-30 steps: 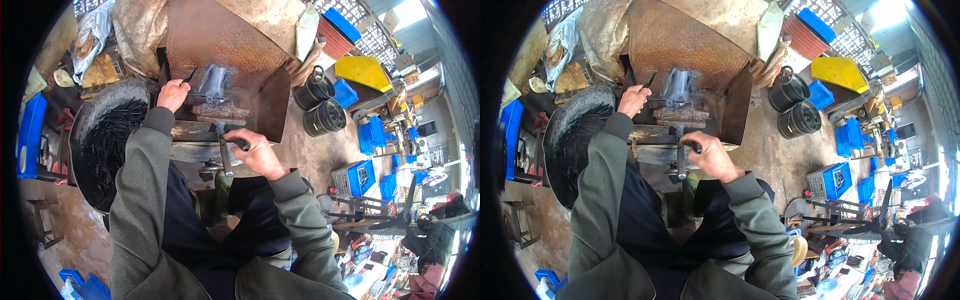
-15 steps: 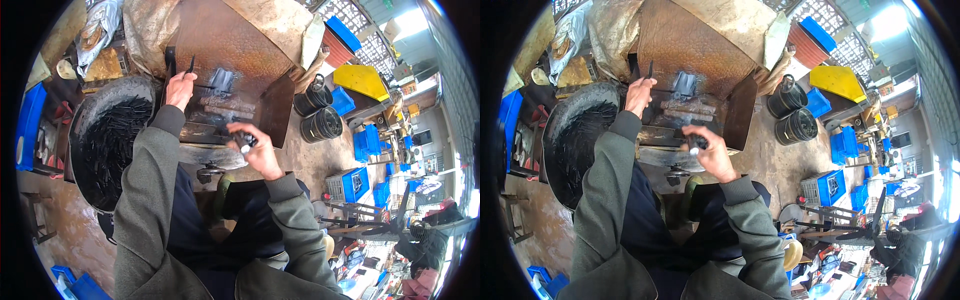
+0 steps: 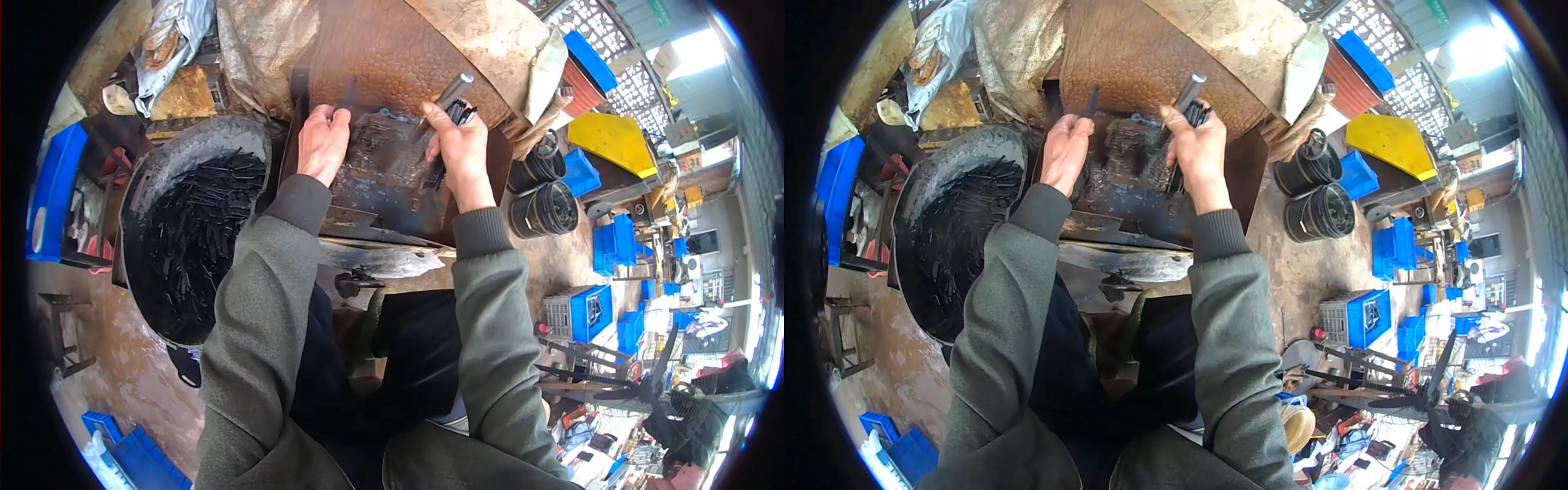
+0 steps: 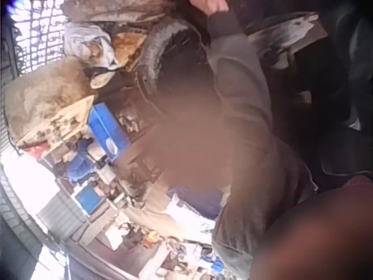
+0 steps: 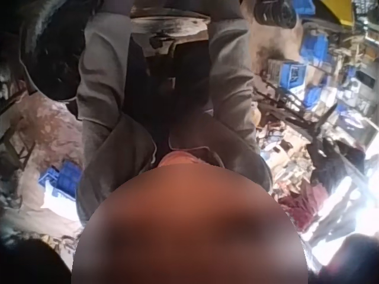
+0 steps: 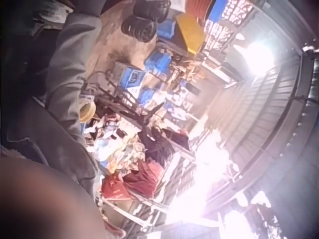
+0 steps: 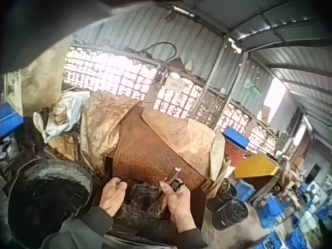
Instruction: Forging and measuring metal rods in a fabrication workshop.
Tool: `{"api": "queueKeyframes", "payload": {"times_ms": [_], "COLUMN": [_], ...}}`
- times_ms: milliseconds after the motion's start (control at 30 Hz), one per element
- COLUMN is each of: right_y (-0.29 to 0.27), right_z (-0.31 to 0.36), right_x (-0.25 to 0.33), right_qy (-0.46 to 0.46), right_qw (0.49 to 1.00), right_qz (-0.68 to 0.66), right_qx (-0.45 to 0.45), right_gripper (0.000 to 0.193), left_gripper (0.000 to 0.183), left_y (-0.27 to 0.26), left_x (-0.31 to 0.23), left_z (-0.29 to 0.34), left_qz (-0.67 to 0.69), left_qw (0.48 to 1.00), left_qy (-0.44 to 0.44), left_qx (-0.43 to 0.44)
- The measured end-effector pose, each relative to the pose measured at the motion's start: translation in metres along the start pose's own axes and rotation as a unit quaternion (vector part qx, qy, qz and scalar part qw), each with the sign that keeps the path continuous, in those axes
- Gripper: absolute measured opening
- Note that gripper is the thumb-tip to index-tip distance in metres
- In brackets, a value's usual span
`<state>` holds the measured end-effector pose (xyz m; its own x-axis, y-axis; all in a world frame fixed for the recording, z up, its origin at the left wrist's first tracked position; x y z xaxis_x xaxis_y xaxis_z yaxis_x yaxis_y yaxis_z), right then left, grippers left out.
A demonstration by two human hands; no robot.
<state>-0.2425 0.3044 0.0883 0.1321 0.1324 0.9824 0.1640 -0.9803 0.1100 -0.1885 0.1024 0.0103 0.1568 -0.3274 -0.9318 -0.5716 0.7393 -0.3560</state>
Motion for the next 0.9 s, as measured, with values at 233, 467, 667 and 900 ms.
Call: {"api": "queueKeyframes", "payload": {"times_ms": [233, 467, 667, 900], "right_y": [0.006, 0.006, 0.006, 0.008], "right_z": [-0.041, -0.051, -0.052, -0.052], "right_x": [-0.014, -0.023, -0.023, -0.023], "right_qy": [-0.015, -0.029, -0.035, -0.036], "right_qw": [0.999, 0.998, 0.999, 0.999], "right_qz": [-0.029, -0.039, -0.027, -0.018], "right_qx": [-0.018, -0.03, -0.029, -0.029], "right_gripper": [0.018, 0.017, 0.017, 0.016], "left_gripper": [0.03, 0.024, 0.027, 0.024], "left_y": [0.01, 0.017, 0.019, 0.019], "left_x": [0.002, -0.002, -0.004, -0.006], "left_z": [-0.002, -0.002, -0.002, 0.0], "left_qz": [-0.024, 0.023, 0.034, 0.038], "left_qw": [0.997, 0.995, 0.995, 0.995], "left_qy": [0.053, 0.023, 0.008, 0.014], "left_qx": [0.043, 0.098, 0.093, 0.095]}}
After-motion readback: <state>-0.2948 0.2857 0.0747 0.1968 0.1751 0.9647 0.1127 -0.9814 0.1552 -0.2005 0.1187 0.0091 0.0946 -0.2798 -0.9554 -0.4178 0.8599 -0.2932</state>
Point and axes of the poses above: each hand's wrist, its own z-axis away from the middle knuckle, its own y-axis out of the palm, x = y × z, the point moved 4 cm from there along -z, towards the middle knuckle, and after that the axes turned 12 degrees about -z, right-handed, at the moved point
